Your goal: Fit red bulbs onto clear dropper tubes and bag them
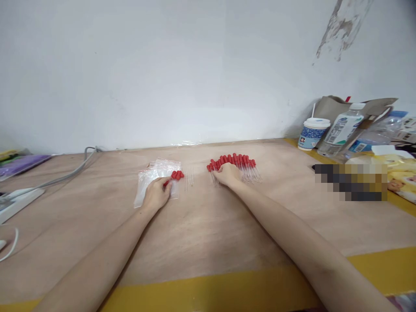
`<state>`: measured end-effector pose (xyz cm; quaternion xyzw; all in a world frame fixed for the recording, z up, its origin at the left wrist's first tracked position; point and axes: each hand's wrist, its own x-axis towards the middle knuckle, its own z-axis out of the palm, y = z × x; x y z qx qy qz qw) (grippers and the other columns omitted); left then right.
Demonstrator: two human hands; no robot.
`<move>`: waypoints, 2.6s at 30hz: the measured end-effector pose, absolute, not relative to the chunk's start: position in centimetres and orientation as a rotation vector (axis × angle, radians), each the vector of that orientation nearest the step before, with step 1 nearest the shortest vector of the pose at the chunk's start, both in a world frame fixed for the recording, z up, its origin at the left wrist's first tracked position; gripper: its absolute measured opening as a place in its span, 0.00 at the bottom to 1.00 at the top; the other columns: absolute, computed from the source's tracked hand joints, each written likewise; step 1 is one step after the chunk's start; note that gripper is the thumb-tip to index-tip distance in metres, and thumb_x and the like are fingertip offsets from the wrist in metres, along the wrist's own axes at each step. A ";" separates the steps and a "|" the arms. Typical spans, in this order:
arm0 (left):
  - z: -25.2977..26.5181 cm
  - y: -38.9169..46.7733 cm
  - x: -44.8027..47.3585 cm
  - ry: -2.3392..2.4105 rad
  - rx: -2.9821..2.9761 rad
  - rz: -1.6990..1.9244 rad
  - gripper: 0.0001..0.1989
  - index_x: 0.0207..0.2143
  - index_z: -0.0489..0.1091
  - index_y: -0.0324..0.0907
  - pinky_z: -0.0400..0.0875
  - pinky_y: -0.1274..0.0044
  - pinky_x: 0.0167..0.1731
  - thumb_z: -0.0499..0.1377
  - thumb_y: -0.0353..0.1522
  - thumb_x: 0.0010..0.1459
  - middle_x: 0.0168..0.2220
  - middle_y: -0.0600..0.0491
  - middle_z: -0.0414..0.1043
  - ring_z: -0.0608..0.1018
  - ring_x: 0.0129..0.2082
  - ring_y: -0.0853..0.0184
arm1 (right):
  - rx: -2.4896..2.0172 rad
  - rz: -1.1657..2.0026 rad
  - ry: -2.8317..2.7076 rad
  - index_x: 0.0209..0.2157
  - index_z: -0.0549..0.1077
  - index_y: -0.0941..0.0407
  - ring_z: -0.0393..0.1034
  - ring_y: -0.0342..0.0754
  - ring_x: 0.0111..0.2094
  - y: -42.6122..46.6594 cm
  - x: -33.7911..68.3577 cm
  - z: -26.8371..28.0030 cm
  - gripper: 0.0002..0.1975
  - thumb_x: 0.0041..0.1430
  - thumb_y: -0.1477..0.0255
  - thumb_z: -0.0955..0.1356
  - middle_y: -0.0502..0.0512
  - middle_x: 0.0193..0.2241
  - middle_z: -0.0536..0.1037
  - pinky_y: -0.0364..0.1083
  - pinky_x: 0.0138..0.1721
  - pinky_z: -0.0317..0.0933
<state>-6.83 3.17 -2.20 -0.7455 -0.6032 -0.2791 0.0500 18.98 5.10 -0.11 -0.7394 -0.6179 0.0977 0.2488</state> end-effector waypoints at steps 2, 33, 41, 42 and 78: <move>-2.1 3.2 -6.8 -1.843 -2.249 -0.826 0.15 0.40 0.72 0.41 0.68 0.71 0.39 0.50 0.34 0.54 0.38 0.48 0.75 0.75 0.37 0.59 | -2.015 0.246 -1.693 0.30 0.75 0.56 0.71 0.54 0.36 5.0 19.0 -0.1 0.19 0.48 0.55 0.64 0.61 0.33 0.76 0.48 0.33 0.60; -2.0 2.4 -6.0 -1.690 -2.309 -1.067 0.13 0.39 0.70 0.40 0.68 0.72 0.39 0.48 0.29 0.56 0.39 0.49 0.73 0.74 0.38 0.61 | -1.959 0.382 -1.780 0.45 0.68 0.63 0.70 0.55 0.43 6.8 9.3 0.3 0.15 0.53 0.79 0.62 0.68 0.40 0.74 0.48 0.38 0.63; -2.0 2.0 -5.7 -1.543 -2.313 -1.177 0.14 0.43 0.68 0.39 0.68 0.73 0.39 0.47 0.31 0.59 0.38 0.48 0.70 0.73 0.38 0.63 | -1.963 0.467 -1.847 0.47 0.65 0.67 0.69 0.57 0.43 6.6 10.4 1.2 0.19 0.51 0.79 0.65 0.73 0.41 0.72 0.49 0.38 0.62; -2.1 1.9 -5.6 -1.513 -2.326 -1.182 0.14 0.44 0.68 0.39 0.68 0.73 0.38 0.47 0.31 0.60 0.37 0.48 0.69 0.72 0.37 0.64 | -1.929 0.463 -1.880 0.46 0.66 0.67 0.69 0.57 0.43 6.3 11.1 1.4 0.18 0.51 0.79 0.65 0.73 0.41 0.72 0.49 0.38 0.62; -2.1 -4.2 1.3 -1.388 -3.017 -1.287 0.09 0.35 0.70 0.41 0.69 0.79 0.31 0.53 0.35 0.58 0.32 0.54 0.74 0.75 0.30 0.69 | -0.944 0.143 -2.223 0.40 0.72 0.53 0.68 0.42 0.30 -5.3 22.8 -2.6 0.10 0.61 0.72 0.61 0.50 0.32 0.77 0.46 0.35 0.52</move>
